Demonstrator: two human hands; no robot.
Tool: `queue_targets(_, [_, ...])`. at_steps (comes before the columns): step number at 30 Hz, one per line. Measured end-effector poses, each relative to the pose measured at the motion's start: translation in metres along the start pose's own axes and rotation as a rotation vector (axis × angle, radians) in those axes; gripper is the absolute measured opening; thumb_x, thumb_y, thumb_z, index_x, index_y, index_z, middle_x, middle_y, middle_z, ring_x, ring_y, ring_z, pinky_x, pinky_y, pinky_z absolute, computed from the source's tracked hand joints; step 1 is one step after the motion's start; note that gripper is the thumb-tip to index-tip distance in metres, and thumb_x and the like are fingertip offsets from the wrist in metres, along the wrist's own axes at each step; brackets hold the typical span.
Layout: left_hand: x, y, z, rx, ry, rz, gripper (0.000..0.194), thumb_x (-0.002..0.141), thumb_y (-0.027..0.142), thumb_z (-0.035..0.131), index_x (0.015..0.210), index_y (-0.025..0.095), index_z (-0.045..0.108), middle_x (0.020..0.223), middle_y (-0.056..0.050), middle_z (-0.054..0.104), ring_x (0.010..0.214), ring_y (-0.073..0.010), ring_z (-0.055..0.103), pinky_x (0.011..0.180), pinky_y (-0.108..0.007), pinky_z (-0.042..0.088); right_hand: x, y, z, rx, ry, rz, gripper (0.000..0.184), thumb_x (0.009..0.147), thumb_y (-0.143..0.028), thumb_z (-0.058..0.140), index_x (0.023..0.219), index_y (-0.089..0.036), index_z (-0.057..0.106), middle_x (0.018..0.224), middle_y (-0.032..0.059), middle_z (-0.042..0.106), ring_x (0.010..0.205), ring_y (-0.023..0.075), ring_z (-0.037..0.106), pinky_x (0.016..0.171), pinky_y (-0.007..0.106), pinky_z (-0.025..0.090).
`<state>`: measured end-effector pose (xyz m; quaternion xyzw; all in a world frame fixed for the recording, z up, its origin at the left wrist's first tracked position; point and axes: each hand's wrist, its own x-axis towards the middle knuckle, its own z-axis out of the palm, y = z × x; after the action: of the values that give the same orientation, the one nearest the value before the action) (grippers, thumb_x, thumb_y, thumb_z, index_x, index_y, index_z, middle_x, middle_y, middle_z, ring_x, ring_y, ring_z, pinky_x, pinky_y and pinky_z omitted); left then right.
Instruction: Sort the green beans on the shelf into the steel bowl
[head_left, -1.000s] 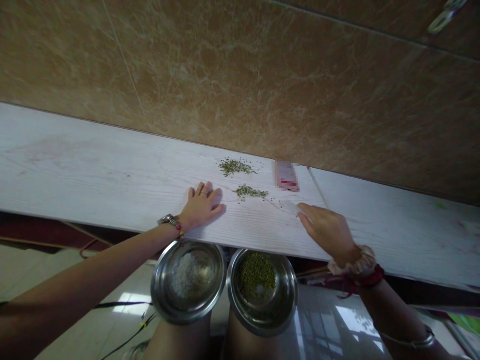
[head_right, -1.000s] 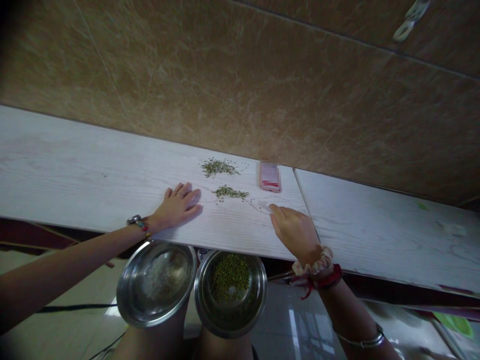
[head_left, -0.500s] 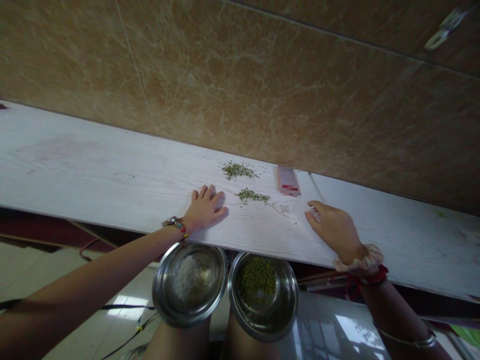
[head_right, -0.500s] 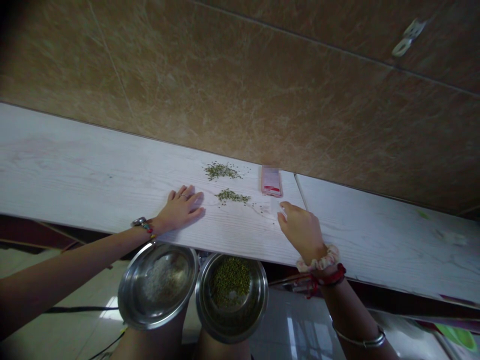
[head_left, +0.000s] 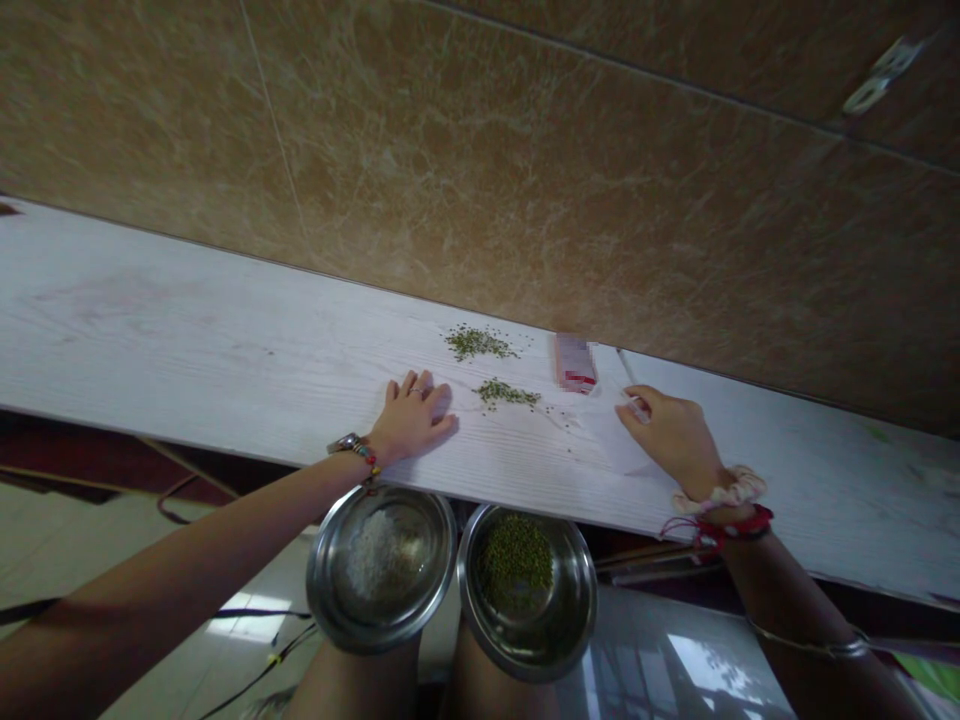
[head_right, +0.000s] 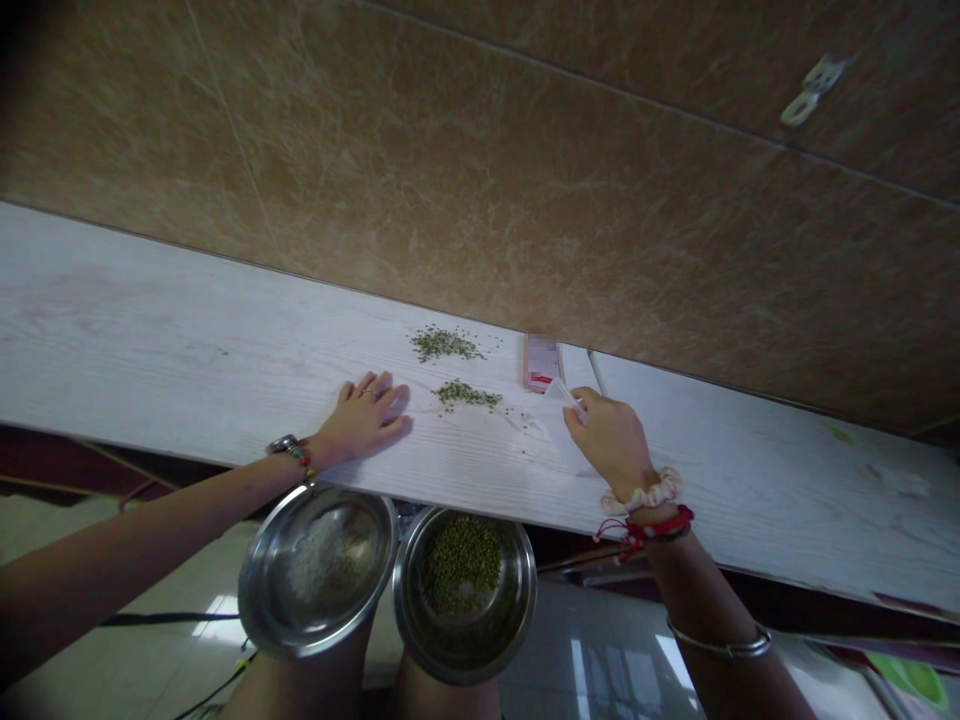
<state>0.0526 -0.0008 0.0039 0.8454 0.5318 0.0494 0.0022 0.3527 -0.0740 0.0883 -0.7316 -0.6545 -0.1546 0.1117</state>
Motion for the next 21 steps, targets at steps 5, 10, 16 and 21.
queue_targets(5, [0.001, -0.001, 0.002, -0.009, 0.012, 0.007, 0.053, 0.089, 0.047, 0.038, 0.130, 0.016, 0.048, 0.141, -0.018, 0.038, 0.130, -0.0385, 0.031, 0.101, -0.055, 0.026, 0.003, 0.011, 0.004, 0.011, 0.020, -0.023, 0.026, 0.077, -0.026, 0.050, 0.094, -0.018, 0.068, 0.076, 0.0079, 0.073, 0.070, 0.0231, 0.068, 0.061, 0.030, 0.048])
queue_targets(10, [0.001, -0.002, 0.005, -0.066, 0.052, 0.008, 0.050, 0.087, 0.047, 0.039, 0.126, 0.018, 0.051, 0.139, -0.016, 0.041, 0.129, -0.0389, 0.030, 0.100, -0.056, 0.026, 0.007, 0.013, 0.011, 0.019, 0.083, -0.149, 0.028, 0.079, -0.028, 0.047, 0.094, -0.018, 0.069, 0.074, 0.0067, 0.073, 0.067, 0.0219, 0.067, 0.059, 0.030, 0.048])
queue_targets(16, [0.000, -0.002, 0.004, -0.082, 0.046, 0.010, 0.050, 0.087, 0.047, 0.040, 0.126, 0.019, 0.051, 0.138, -0.015, 0.042, 0.128, -0.0378, 0.031, 0.101, -0.055, 0.025, 0.010, -0.003, 0.019, -0.063, 0.116, -0.369, 0.033, 0.085, -0.024, 0.041, 0.104, -0.017, 0.067, 0.090, 0.0086, 0.073, 0.074, 0.0197, 0.067, 0.061, 0.028, 0.047])
queue_targets(21, [-0.001, -0.001, 0.001, -0.063, 0.029, 0.017, 0.050, 0.087, 0.047, 0.038, 0.126, 0.017, 0.050, 0.138, -0.017, 0.041, 0.127, -0.0390, 0.032, 0.099, -0.056, 0.026, 0.012, -0.014, 0.017, -0.125, 0.039, -0.447, 0.033, 0.088, -0.023, 0.040, 0.106, -0.016, 0.066, 0.090, 0.0093, 0.073, 0.074, 0.0188, 0.067, 0.058, 0.026, 0.044])
